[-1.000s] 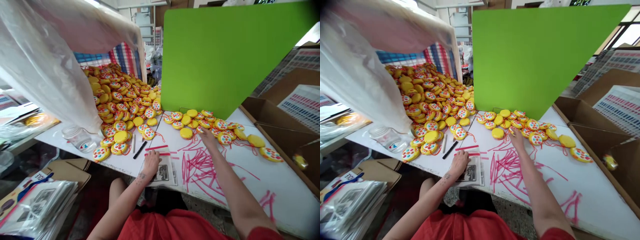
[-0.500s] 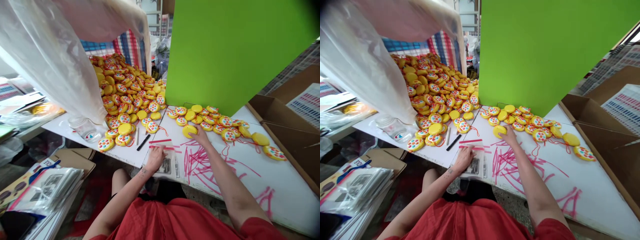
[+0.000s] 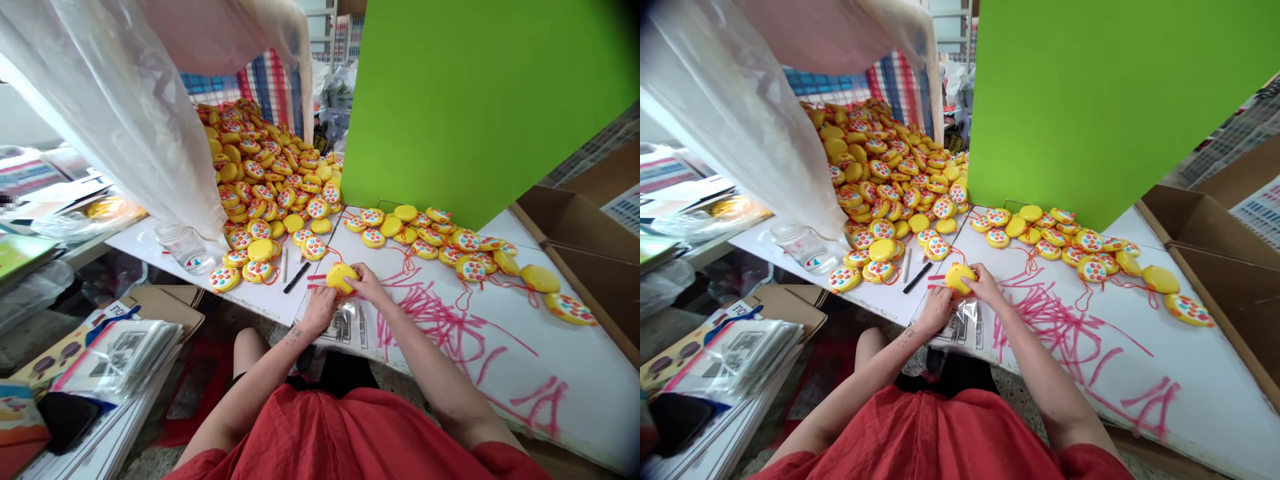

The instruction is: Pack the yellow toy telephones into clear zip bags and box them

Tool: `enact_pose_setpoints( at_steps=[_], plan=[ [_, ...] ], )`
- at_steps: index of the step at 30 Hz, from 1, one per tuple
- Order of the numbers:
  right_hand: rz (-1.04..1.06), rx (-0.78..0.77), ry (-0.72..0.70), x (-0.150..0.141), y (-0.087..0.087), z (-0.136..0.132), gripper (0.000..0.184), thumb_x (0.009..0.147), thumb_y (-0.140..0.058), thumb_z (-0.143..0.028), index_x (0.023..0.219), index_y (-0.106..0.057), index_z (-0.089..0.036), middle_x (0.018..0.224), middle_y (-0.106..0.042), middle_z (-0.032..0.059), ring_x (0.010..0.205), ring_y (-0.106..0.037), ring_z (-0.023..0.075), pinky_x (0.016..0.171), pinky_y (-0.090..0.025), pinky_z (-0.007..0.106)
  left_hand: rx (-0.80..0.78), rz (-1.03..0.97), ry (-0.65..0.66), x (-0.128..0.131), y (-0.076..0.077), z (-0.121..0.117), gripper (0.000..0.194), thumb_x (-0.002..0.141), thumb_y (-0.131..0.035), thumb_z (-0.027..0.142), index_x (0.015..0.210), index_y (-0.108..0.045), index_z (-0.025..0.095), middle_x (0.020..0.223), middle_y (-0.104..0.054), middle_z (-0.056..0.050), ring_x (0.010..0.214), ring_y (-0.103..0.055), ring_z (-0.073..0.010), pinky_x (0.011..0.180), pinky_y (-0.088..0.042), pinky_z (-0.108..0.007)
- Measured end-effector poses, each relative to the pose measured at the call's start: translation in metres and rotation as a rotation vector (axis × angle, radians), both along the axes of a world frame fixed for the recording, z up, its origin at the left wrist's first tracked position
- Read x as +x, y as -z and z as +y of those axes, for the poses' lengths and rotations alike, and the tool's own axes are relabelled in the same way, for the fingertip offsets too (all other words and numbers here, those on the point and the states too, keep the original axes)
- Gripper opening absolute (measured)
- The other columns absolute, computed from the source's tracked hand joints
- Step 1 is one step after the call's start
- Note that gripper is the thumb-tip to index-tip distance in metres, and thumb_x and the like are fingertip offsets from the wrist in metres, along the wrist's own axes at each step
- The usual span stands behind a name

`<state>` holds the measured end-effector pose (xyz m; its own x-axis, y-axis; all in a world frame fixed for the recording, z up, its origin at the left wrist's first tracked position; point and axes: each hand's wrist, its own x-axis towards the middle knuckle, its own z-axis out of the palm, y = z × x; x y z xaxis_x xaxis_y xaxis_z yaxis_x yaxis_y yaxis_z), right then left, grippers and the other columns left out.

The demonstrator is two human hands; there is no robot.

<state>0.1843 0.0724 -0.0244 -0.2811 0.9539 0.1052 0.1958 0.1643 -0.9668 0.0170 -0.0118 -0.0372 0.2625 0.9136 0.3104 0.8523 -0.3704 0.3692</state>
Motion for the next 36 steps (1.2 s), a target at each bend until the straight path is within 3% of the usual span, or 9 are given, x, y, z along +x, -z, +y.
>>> enact_pose_setpoints(
  at_steps=[6, 9, 12, 17, 22, 28, 30, 33, 36],
  plan=[
    [-0.368, 0.153, -0.135, -0.003, 0.015, -0.006, 0.036, 0.083, -0.053, -0.051, 0.105, -0.064, -0.024, 0.098, -0.069, 0.0046, 0.094, -0.063, 0.0251, 0.091, -0.047, 0.042, 0.030, -0.049, -0.078, 0.002, 0.007, -0.002, 0.018, 0.093, -0.054, 0.031, 0.096, -0.065, 0.018, 0.089, -0.064, -0.007, 0.090, -0.052, -0.0200, 0.086, -0.037, -0.036],
    [-0.466, 0.243, -0.231, -0.001, 0.021, -0.006, 0.045, 0.086, -0.040, -0.055, 0.096, -0.070, -0.022, 0.096, -0.069, 0.0089, 0.097, -0.062, 0.0278, 0.092, -0.046, 0.043, 0.072, -0.049, -0.087, 0.001, 0.011, -0.001, 0.022, 0.093, -0.052, 0.034, 0.096, -0.068, 0.019, 0.092, -0.064, -0.008, 0.093, -0.052, -0.0207, 0.088, -0.038, -0.038],
    [-0.591, 0.304, -0.091, 0.009, 0.021, -0.013, 0.058, 0.084, -0.035, -0.061, 0.096, -0.072, -0.018, 0.095, -0.068, 0.0146, 0.095, -0.062, 0.0316, 0.089, -0.046, 0.046, 0.083, -0.105, -0.108, 0.000, 0.011, -0.003, 0.022, 0.090, -0.057, 0.036, 0.094, -0.069, 0.019, 0.104, -0.063, -0.009, 0.103, -0.051, -0.0225, 0.093, -0.039, -0.039],
    [-0.673, 0.064, 0.104, 0.022, 0.022, -0.031, 0.067, 0.080, -0.038, -0.064, 0.121, -0.061, -0.016, 0.091, -0.070, 0.0116, 0.086, -0.064, 0.0317, 0.073, -0.048, 0.042, 0.007, -0.270, 0.007, -0.007, -0.001, -0.003, 0.020, 0.090, -0.058, 0.032, 0.095, -0.065, 0.015, 0.127, -0.056, -0.012, 0.117, -0.050, -0.0202, 0.098, -0.040, -0.032],
    [-0.577, 0.013, 0.141, 0.013, 0.024, -0.038, 0.059, 0.078, -0.042, -0.053, 0.122, -0.062, -0.018, 0.081, -0.070, 0.0072, 0.071, -0.063, 0.0266, 0.063, -0.046, 0.037, -0.260, -0.238, 0.109, -0.015, -0.022, 0.006, 0.017, 0.089, -0.060, 0.031, 0.094, -0.062, 0.015, 0.101, -0.065, -0.007, 0.098, -0.058, -0.0168, 0.083, -0.044, -0.025],
    [-0.303, 0.111, 0.284, -0.010, 0.001, -0.058, 0.053, 0.079, -0.047, -0.044, 0.123, -0.060, -0.018, 0.081, -0.067, 0.0076, 0.069, -0.062, 0.0245, 0.062, -0.048, 0.035, -0.336, -0.257, 0.011, -0.013, -0.038, 0.001, 0.018, 0.092, -0.052, 0.031, 0.099, -0.061, 0.017, 0.088, -0.066, -0.005, 0.085, -0.060, -0.0182, 0.079, -0.045, -0.030],
    [-0.107, 0.084, 0.262, -0.016, -0.007, -0.064, 0.054, 0.082, -0.048, -0.045, 0.128, -0.054, -0.018, 0.083, -0.066, 0.0077, 0.069, -0.063, 0.0233, 0.063, -0.052, 0.035, -0.243, -0.384, -0.070, -0.016, -0.039, -0.007, 0.020, 0.090, -0.056, 0.035, 0.098, -0.061, 0.018, 0.094, -0.066, -0.007, 0.093, -0.060, -0.0208, 0.086, -0.045, -0.035],
    [0.090, 0.026, 0.244, -0.019, -0.013, -0.067, 0.052, 0.085, -0.050, -0.047, 0.129, -0.049, -0.020, 0.085, -0.063, 0.0064, 0.066, -0.063, 0.0214, 0.062, -0.056, 0.036, -0.115, -0.746, -0.252, -0.026, -0.037, -0.015, 0.040, 0.087, -0.060, 0.036, 0.120, -0.052, 0.017, 0.126, -0.056, -0.014, 0.114, -0.053, -0.0247, 0.092, -0.046, -0.038],
    [0.167, 0.021, 0.242, -0.019, -0.016, -0.069, 0.047, 0.087, -0.051, -0.048, 0.127, -0.049, -0.022, 0.087, -0.062, 0.0054, 0.066, -0.063, 0.0200, 0.063, -0.058, 0.036, -0.405, -1.088, -0.279, -0.034, -0.032, -0.020, 0.052, 0.087, -0.058, 0.040, 0.130, -0.043, 0.016, 0.128, -0.054, -0.017, 0.099, -0.062, -0.0217, 0.073, -0.052, -0.032]
  ],
)
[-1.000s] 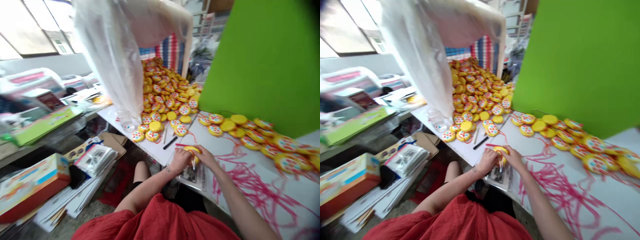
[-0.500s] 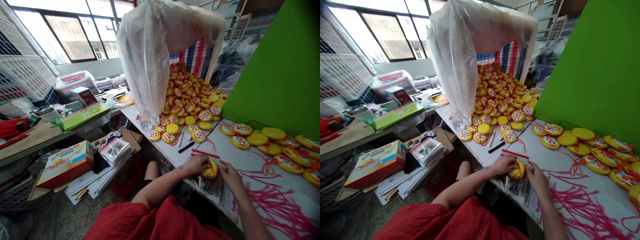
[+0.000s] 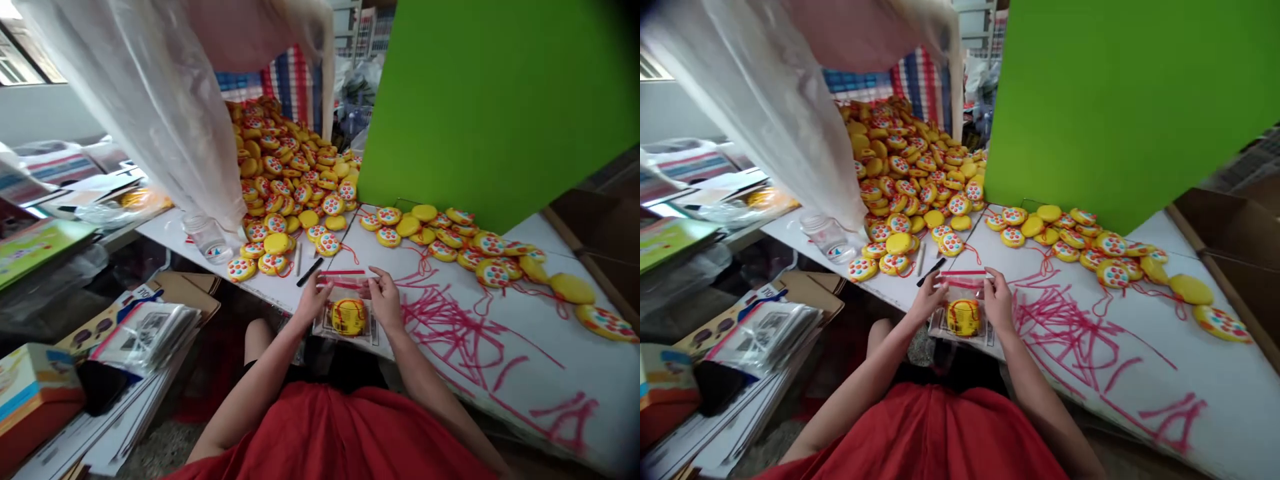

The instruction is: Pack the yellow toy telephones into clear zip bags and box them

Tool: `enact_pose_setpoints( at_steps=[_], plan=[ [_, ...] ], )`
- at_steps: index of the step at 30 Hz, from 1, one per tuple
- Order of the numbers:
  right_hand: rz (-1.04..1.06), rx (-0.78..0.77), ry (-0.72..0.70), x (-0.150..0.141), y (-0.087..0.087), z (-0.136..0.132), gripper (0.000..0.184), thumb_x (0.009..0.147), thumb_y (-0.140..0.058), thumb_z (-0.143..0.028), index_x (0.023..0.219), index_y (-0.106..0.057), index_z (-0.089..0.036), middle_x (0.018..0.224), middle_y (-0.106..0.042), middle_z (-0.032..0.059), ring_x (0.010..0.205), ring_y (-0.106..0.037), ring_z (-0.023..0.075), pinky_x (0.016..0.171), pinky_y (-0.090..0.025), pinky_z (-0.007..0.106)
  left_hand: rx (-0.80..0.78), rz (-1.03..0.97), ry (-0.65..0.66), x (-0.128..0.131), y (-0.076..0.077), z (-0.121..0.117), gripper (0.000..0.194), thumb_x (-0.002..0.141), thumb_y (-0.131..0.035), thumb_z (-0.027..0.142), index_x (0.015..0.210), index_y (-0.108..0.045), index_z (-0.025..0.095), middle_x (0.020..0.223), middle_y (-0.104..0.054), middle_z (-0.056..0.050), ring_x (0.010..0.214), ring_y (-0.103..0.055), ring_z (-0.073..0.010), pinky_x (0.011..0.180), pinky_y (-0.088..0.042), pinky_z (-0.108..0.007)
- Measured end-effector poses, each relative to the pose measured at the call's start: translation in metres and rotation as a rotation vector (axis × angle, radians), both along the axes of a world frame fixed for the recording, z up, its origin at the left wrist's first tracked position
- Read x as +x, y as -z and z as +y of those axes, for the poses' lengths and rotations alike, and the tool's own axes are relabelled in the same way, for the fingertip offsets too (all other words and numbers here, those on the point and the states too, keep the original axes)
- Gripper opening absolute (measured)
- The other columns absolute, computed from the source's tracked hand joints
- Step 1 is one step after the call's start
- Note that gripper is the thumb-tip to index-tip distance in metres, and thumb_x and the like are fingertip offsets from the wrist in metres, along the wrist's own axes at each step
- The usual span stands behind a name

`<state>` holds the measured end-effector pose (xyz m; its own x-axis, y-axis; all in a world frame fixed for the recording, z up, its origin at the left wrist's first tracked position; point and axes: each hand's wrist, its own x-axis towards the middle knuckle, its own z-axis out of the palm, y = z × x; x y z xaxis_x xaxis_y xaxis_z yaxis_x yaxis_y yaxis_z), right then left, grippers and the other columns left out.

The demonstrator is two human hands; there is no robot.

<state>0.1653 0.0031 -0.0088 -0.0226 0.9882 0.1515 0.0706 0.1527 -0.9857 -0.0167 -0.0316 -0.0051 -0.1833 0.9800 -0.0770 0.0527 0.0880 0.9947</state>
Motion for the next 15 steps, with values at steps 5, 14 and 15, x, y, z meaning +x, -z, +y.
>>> enact_pose_setpoints(
  at_steps=[5, 14, 15],
  plan=[
    [-0.144, 0.146, 0.032, 0.003, -0.011, -0.003, 0.039, 0.091, -0.049, -0.041, 0.125, -0.054, -0.023, 0.098, -0.063, 0.0083, 0.086, -0.063, 0.0240, 0.079, -0.056, 0.042, -0.116, -0.233, 0.131, 0.005, -0.001, -0.002, 0.034, 0.080, -0.065, 0.046, 0.089, -0.059, 0.014, 0.095, -0.066, -0.008, 0.076, -0.063, -0.0138, 0.057, -0.047, -0.019],
    [-0.698, 0.728, -0.135, -0.019, -0.040, 0.001, 0.042, 0.094, -0.051, -0.021, 0.135, -0.051, -0.028, 0.097, -0.067, 0.0061, 0.105, -0.053, 0.0295, 0.093, -0.042, 0.046, -0.009, -0.045, 0.216, 0.014, -0.020, 0.010, 0.025, 0.081, -0.058, 0.031, 0.101, -0.066, 0.016, 0.084, -0.068, -0.004, 0.070, -0.061, -0.0142, 0.055, -0.048, -0.021],
    [-0.760, 0.748, -0.157, -0.021, -0.041, 0.002, 0.042, 0.095, -0.049, -0.020, 0.136, -0.050, -0.028, 0.097, -0.067, 0.0065, 0.106, -0.052, 0.0297, 0.092, -0.042, 0.046, 0.025, 0.050, 0.237, 0.014, -0.023, 0.010, 0.023, 0.082, -0.057, 0.029, 0.099, -0.067, 0.017, 0.081, -0.068, -0.003, 0.070, -0.061, -0.0143, 0.056, -0.048, -0.021]
  ],
)
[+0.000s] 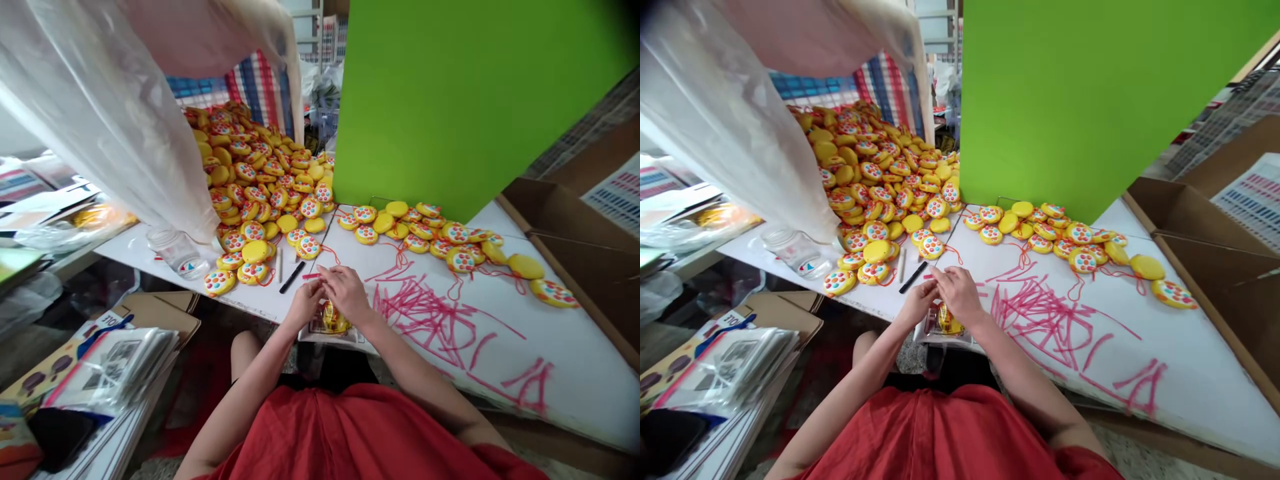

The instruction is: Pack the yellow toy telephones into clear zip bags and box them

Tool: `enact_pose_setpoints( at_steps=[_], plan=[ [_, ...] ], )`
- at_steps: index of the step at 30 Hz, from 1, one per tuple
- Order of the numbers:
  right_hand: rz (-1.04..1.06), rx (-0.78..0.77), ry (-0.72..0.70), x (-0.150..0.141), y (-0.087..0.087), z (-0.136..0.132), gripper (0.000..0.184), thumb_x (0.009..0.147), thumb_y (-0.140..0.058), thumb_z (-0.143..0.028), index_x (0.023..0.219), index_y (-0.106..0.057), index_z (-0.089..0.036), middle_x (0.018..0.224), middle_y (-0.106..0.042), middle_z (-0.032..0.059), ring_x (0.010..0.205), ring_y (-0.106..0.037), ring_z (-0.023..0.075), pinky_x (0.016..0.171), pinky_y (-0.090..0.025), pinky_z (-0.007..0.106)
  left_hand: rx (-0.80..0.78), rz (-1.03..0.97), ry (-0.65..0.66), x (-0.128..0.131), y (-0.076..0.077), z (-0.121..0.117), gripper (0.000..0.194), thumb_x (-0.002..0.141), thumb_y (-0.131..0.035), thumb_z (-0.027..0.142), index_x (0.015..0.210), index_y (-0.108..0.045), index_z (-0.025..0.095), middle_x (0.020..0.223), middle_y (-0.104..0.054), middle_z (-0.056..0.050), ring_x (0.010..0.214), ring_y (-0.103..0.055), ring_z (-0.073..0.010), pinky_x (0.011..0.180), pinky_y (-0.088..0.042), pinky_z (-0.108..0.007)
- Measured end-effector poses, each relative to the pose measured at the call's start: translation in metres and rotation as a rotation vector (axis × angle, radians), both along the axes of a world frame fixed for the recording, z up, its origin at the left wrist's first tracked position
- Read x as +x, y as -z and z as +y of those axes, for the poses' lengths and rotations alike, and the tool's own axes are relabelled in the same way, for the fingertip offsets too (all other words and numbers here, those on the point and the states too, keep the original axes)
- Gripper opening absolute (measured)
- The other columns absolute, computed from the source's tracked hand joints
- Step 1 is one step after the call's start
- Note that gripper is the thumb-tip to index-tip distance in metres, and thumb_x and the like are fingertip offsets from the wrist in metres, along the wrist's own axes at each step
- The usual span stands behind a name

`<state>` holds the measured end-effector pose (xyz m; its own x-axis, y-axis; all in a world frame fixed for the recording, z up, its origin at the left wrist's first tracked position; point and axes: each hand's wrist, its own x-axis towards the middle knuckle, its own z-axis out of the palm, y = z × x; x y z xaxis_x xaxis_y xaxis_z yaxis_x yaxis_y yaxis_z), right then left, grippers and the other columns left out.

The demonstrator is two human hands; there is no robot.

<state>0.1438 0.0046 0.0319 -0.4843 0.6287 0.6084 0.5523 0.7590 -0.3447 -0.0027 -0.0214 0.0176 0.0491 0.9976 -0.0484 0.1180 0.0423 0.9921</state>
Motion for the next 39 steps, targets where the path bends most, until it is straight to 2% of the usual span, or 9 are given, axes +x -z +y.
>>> enact_pose_setpoints(
  at_steps=[4, 8, 14, 18, 23, 26, 28, 34, 39],
  plan=[
    [-0.073, -0.054, 0.036, -0.005, -0.002, 0.001, 0.039, 0.093, -0.047, -0.015, 0.129, -0.054, -0.029, 0.092, -0.066, 0.0044, 0.102, -0.052, 0.0271, 0.092, -0.039, 0.043, 0.141, 0.233, 0.068, 0.001, -0.007, 0.000, 0.017, 0.082, -0.053, 0.021, 0.086, -0.069, 0.017, 0.075, -0.068, -0.002, 0.071, -0.060, -0.0157, 0.063, -0.049, -0.023],
    [0.008, -0.145, 0.192, 0.007, 0.004, 0.013, 0.042, 0.081, -0.055, -0.007, 0.120, -0.054, -0.022, 0.085, -0.067, 0.0006, 0.098, -0.053, 0.0228, 0.093, -0.038, 0.037, 0.078, 0.131, 0.121, 0.003, 0.001, 0.003, 0.018, 0.081, -0.057, 0.024, 0.092, -0.070, 0.020, 0.084, -0.070, -0.003, 0.078, -0.064, -0.0175, 0.063, -0.050, -0.023],
    [0.059, -0.324, 0.613, 0.108, 0.040, 0.058, 0.017, 0.074, -0.056, -0.013, 0.088, -0.063, -0.020, 0.082, -0.068, 0.0029, 0.081, -0.058, 0.0227, 0.080, -0.043, 0.036, -0.276, -0.251, 0.014, -0.009, 0.031, 0.007, 0.027, 0.079, -0.067, 0.031, 0.100, -0.064, 0.015, 0.097, -0.070, -0.008, 0.072, -0.065, -0.0139, 0.057, -0.052, -0.023],
    [0.009, -0.378, 0.773, 0.173, 0.055, 0.073, 0.014, 0.075, -0.054, -0.016, 0.078, -0.067, -0.019, 0.075, -0.066, 0.0055, 0.078, -0.057, 0.0243, 0.081, -0.042, 0.042, -0.320, -0.375, -0.014, -0.017, 0.042, 0.007, 0.029, 0.078, -0.069, 0.031, 0.099, -0.063, 0.012, 0.093, -0.070, -0.009, 0.073, -0.065, -0.0134, 0.062, -0.054, -0.024],
    [-0.089, -0.328, 0.707, 0.194, 0.052, 0.070, 0.021, 0.069, -0.060, -0.013, 0.084, -0.073, -0.022, 0.099, -0.067, 0.0083, 0.106, -0.052, 0.0302, 0.097, -0.034, 0.048, -0.306, -0.394, 0.025, -0.019, 0.043, 0.006, 0.038, 0.071, -0.076, 0.040, 0.093, -0.065, 0.012, 0.088, -0.070, -0.007, 0.076, -0.065, -0.0143, 0.069, -0.055, -0.027],
    [-0.035, -0.172, 0.768, 0.187, 0.041, 0.066, 0.042, 0.070, -0.051, -0.005, 0.104, -0.070, -0.020, 0.125, -0.055, 0.0126, 0.122, -0.041, 0.0334, 0.102, -0.029, 0.052, -0.291, -0.357, 0.028, -0.018, 0.039, 0.004, 0.040, 0.066, -0.079, 0.043, 0.086, -0.065, 0.012, 0.085, -0.069, -0.006, 0.072, -0.064, -0.0132, 0.067, -0.053, -0.025],
    [0.052, -0.121, 0.743, 0.173, 0.034, 0.060, 0.043, 0.073, -0.047, -0.006, 0.109, -0.068, -0.018, 0.122, -0.055, 0.0143, 0.119, -0.045, 0.0321, 0.100, -0.034, 0.050, -0.267, -0.365, 0.031, -0.017, 0.035, 0.002, 0.042, 0.064, -0.080, 0.046, 0.083, -0.064, 0.012, 0.081, -0.068, -0.005, 0.068, -0.062, -0.0125, 0.063, -0.052, -0.024],
    [0.311, -0.722, 0.131, 0.095, 0.032, 0.023, 0.030, 0.082, -0.061, -0.039, 0.104, -0.069, -0.020, 0.095, -0.069, 0.0070, 0.084, -0.063, 0.0223, 0.076, -0.051, 0.036, -0.270, -0.403, 0.077, -0.012, 0.016, -0.003, 0.046, 0.066, -0.078, 0.051, 0.088, -0.061, 0.014, 0.093, -0.071, -0.007, 0.069, -0.063, -0.0135, 0.060, -0.053, -0.025],
    [0.546, -0.938, 0.039, 0.070, 0.028, 0.006, 0.023, 0.074, -0.066, -0.036, 0.088, -0.069, -0.018, 0.077, -0.068, 0.0019, 0.063, -0.059, 0.0150, 0.057, -0.047, 0.027, -0.270, -0.427, 0.090, -0.018, 0.007, -0.004, 0.052, 0.069, -0.078, 0.045, 0.108, -0.064, 0.014, 0.100, -0.071, -0.011, 0.076, -0.067, -0.0163, 0.062, -0.054, -0.026]
  ],
)
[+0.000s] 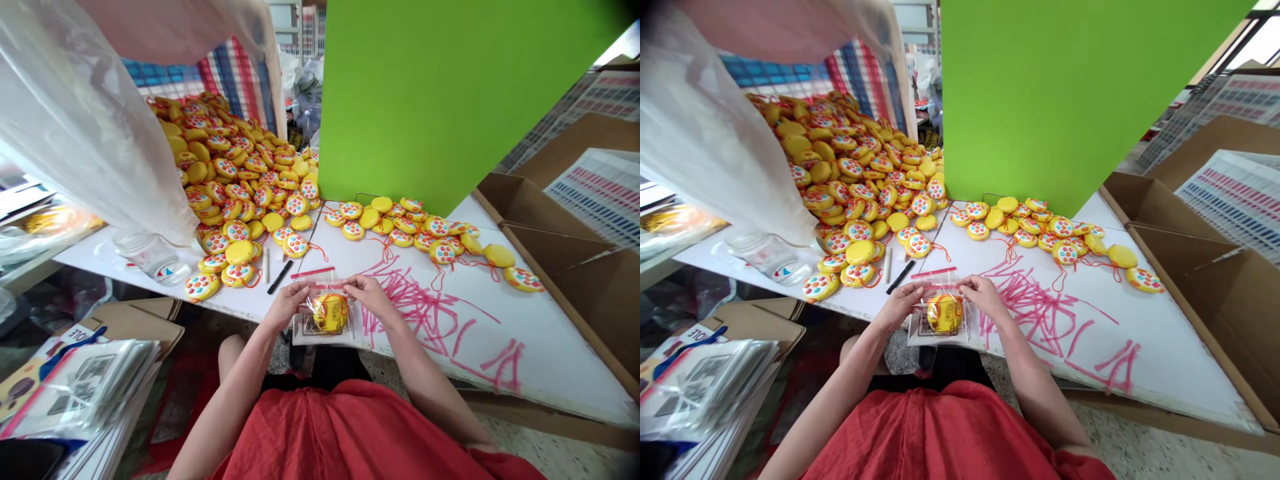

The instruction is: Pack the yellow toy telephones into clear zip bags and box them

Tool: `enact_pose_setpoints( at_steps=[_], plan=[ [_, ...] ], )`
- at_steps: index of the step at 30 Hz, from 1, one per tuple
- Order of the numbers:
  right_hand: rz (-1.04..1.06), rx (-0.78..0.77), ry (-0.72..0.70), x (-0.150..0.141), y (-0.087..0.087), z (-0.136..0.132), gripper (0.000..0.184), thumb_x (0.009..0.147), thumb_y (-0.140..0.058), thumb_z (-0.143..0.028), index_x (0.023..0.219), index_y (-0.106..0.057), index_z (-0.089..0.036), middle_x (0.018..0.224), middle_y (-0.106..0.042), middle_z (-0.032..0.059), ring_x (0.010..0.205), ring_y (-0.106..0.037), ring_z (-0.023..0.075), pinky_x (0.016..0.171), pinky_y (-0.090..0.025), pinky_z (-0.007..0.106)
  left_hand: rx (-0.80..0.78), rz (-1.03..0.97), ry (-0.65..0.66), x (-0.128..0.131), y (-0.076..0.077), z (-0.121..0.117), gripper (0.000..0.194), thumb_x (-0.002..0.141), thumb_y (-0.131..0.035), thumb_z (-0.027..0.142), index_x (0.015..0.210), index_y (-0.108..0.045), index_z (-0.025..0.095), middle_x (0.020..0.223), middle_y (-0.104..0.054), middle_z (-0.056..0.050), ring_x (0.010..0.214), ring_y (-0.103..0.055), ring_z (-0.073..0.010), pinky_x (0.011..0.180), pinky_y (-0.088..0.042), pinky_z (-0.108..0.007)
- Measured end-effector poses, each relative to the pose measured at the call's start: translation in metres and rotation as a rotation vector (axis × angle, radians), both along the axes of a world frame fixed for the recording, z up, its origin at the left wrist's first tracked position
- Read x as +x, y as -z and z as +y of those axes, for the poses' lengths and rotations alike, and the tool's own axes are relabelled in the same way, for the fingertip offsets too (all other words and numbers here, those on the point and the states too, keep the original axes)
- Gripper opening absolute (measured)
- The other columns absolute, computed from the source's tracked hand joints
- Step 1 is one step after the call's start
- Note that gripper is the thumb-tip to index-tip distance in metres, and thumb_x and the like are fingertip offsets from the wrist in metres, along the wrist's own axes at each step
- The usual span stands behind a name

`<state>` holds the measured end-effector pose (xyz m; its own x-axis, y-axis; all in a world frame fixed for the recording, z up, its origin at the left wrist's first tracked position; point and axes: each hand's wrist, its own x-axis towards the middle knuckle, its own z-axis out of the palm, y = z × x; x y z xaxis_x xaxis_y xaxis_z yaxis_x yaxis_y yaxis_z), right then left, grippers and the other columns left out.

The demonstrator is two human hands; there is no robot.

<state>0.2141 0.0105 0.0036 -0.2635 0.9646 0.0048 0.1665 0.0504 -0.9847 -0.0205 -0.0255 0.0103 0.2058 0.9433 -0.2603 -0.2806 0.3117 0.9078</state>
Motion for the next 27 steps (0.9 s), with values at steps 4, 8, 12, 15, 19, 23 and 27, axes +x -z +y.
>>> enact_pose_setpoints(
  at_steps=[4, 8, 12, 15, 19, 23, 27],
  plan=[
    [0.179, -0.072, 0.036, 0.010, -0.009, -0.003, 0.028, 0.070, -0.069, -0.030, 0.094, -0.071, -0.018, 0.069, -0.066, -0.0005, 0.056, -0.054, 0.0124, 0.054, -0.043, 0.025, -0.031, -0.110, 0.009, -0.005, -0.006, -0.002, 0.051, 0.072, -0.075, 0.036, 0.117, -0.062, 0.015, 0.099, -0.071, -0.010, 0.078, -0.068, -0.0175, 0.065, -0.056, -0.028],
    [0.274, -0.112, 0.072, 0.016, -0.010, -0.008, 0.014, 0.065, -0.068, -0.026, 0.076, -0.071, -0.019, 0.064, -0.064, -0.0005, 0.055, -0.052, 0.0121, 0.054, -0.042, 0.025, -0.039, -0.151, -0.036, -0.001, -0.014, -0.004, 0.024, 0.067, -0.073, 0.026, 0.086, -0.065, 0.014, 0.078, -0.065, -0.003, 0.066, -0.062, -0.0140, 0.057, -0.056, -0.028],
    [0.308, -0.097, 0.108, 0.017, -0.010, -0.010, 0.006, 0.066, -0.064, -0.025, 0.067, -0.065, -0.019, 0.064, -0.062, -0.0005, 0.058, -0.052, 0.0127, 0.055, -0.041, 0.024, -0.007, -0.185, -0.008, 0.005, -0.020, -0.005, 0.019, 0.062, -0.068, 0.027, 0.067, -0.056, 0.014, 0.064, -0.052, 0.002, 0.059, -0.052, -0.0106, 0.053, -0.056, -0.028],
    [0.349, -0.129, 0.104, 0.015, -0.013, -0.012, 0.021, 0.076, -0.062, -0.039, 0.085, -0.064, -0.021, 0.071, -0.062, -0.0003, 0.061, -0.053, 0.0139, 0.054, -0.041, 0.025, 0.050, -0.137, -0.023, 0.009, -0.024, -0.006, 0.027, 0.065, -0.068, 0.035, 0.062, -0.051, 0.014, 0.064, -0.047, 0.003, 0.058, -0.049, -0.0089, 0.054, -0.056, -0.027],
    [0.129, -0.084, -0.026, 0.014, -0.015, -0.017, 0.035, 0.080, -0.063, -0.053, 0.085, -0.066, -0.018, 0.071, -0.059, -0.0005, 0.061, -0.050, 0.0133, 0.055, -0.038, 0.025, 0.094, -0.038, -0.011, 0.017, -0.027, -0.008, 0.033, 0.070, -0.069, 0.039, 0.064, -0.047, 0.016, 0.067, -0.049, 0.003, 0.062, -0.051, -0.0095, 0.058, -0.054, -0.026],
    [-0.014, -0.004, 0.060, 0.049, -0.012, -0.017, 0.038, 0.077, -0.067, -0.054, 0.077, -0.069, -0.017, 0.071, -0.062, 0.0011, 0.066, -0.054, 0.0162, 0.057, -0.040, 0.026, 0.199, 0.183, 0.040, 0.022, -0.017, -0.005, 0.029, 0.078, -0.062, 0.043, 0.085, -0.052, 0.018, 0.085, -0.060, -0.001, 0.075, -0.060, -0.0147, 0.068, -0.053, -0.030],
    [-0.011, 0.046, 0.619, 0.141, -0.008, -0.012, 0.045, 0.066, -0.073, -0.054, 0.088, -0.070, -0.015, 0.079, -0.066, 0.0055, 0.064, -0.058, 0.0187, 0.055, -0.045, 0.030, 0.422, 0.814, 0.033, 0.022, 0.004, 0.002, 0.017, 0.087, -0.052, 0.033, 0.096, -0.055, 0.018, 0.091, -0.063, -0.004, 0.081, -0.060, -0.0168, 0.078, -0.049, -0.033]
  ],
)
